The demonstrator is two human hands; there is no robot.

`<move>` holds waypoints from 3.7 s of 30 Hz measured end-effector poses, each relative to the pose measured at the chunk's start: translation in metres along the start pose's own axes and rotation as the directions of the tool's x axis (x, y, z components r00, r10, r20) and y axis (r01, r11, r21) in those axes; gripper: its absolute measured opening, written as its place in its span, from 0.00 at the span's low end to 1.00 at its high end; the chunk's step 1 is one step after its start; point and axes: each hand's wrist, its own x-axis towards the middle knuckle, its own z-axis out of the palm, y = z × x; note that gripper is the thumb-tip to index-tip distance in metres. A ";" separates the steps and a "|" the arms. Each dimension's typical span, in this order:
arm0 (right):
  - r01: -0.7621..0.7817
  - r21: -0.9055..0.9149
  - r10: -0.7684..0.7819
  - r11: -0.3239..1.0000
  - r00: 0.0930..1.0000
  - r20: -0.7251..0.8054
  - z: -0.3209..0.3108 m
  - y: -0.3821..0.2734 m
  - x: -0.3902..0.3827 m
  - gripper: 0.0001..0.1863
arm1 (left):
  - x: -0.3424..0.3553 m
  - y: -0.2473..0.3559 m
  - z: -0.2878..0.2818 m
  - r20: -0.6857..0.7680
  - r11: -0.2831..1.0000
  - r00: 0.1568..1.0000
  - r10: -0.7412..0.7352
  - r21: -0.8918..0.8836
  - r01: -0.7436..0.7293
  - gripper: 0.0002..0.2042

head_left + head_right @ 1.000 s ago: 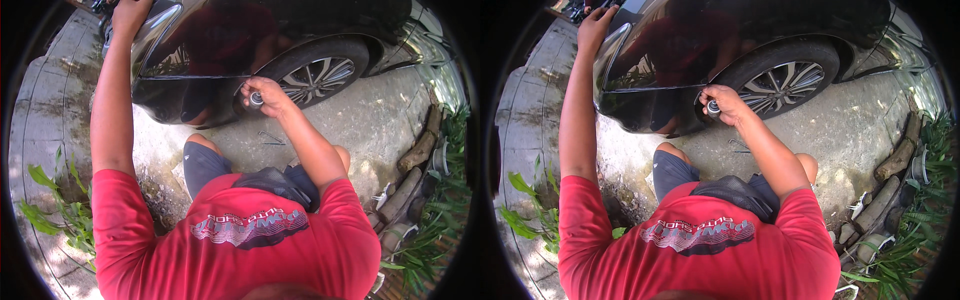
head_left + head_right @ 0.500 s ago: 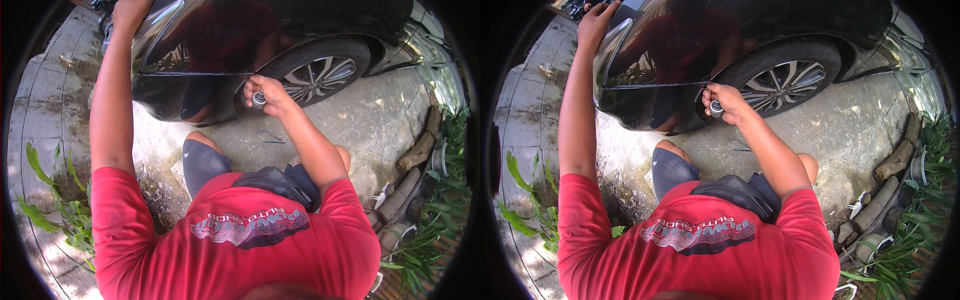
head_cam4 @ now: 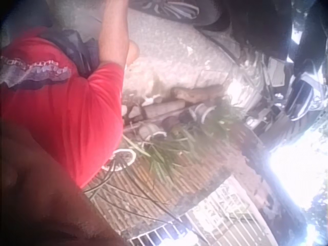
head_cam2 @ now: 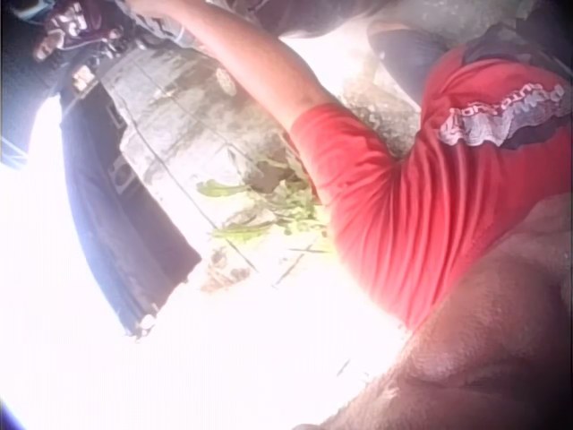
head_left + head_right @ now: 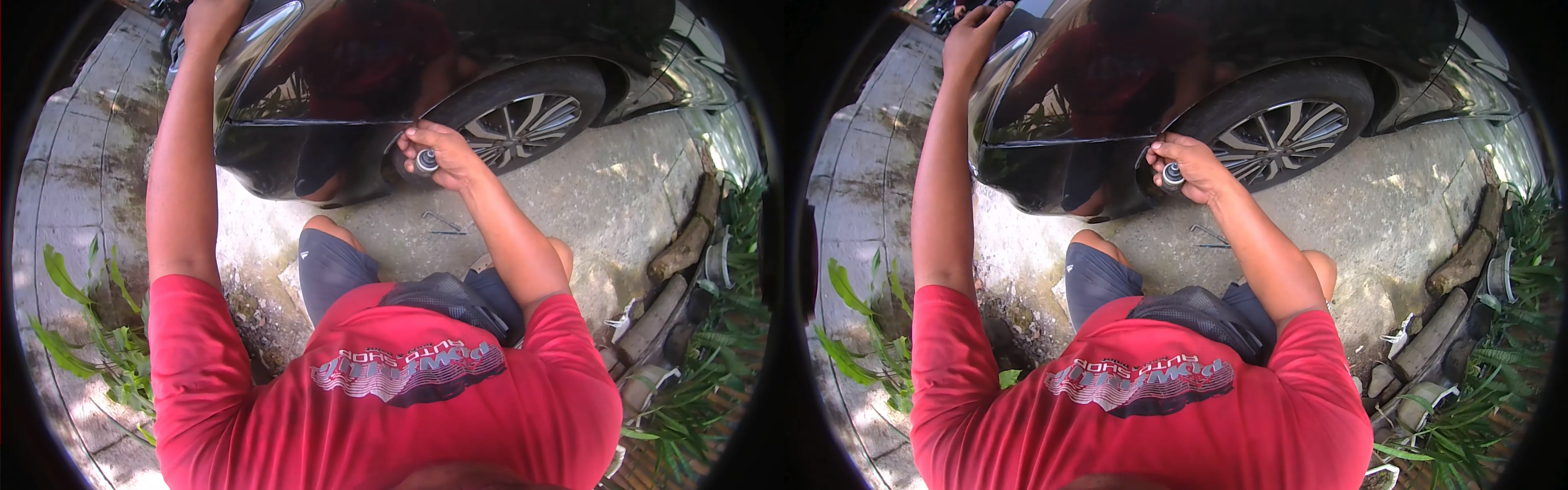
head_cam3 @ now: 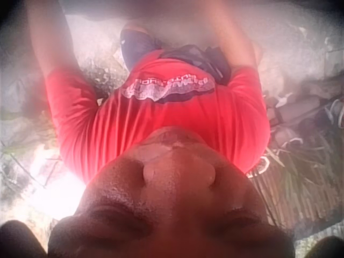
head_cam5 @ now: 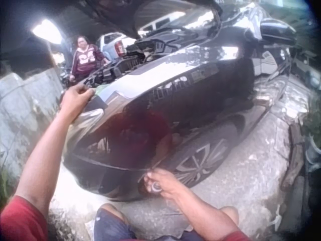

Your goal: The person prepares a small handheld pump-like tool and then applies it to the side of a car bumper, pressing and pulling to realign the plastic trim.

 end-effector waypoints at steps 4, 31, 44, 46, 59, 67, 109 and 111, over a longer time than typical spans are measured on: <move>-0.091 0.106 0.083 0.990 0.993 0.079 -0.002 0.005 0.007 0.09 | 0.037 -0.054 0.013 0.029 0.996 0.998 0.060 0.063 -0.061 0.24; -0.094 0.158 0.087 0.983 0.995 0.049 -0.002 0.012 0.014 0.12 | 0.025 -0.047 0.022 -0.076 0.993 0.992 0.099 0.073 -0.094 0.21; 0.035 -0.004 -0.035 0.999 0.997 -0.064 0.001 0.011 0.008 0.06 | 0.024 -0.039 0.016 0.011 0.995 0.999 0.038 0.094 -0.039 0.23; 0.067 0.006 -0.066 0.998 0.994 -0.082 0.003 0.015 0.009 0.06 | 0.025 -0.041 0.016 0.011 0.994 0.999 0.034 0.107 -0.035 0.23; -0.064 0.049 0.066 0.997 0.997 -0.038 0.004 0.012 0.010 0.12 | 0.023 -0.042 0.015 -0.008 0.992 0.999 0.033 0.125 -0.032 0.23; 0.031 0.079 -0.025 0.996 0.997 -0.079 0.009 0.014 0.010 0.06 | 0.023 -0.041 0.014 0.009 0.995 1.000 0.021 0.094 -0.022 0.23; 0.041 0.116 -0.043 0.992 0.999 0.013 0.002 0.014 0.002 0.07 | 0.025 -0.043 0.015 0.012 0.992 1.000 0.016 0.128 -0.018 0.24; -0.031 0.119 0.033 0.992 0.999 -0.016 0.001 0.011 0.003 0.09 | 0.025 -0.042 0.016 0.010 0.992 1.000 0.021 0.127 -0.022 0.24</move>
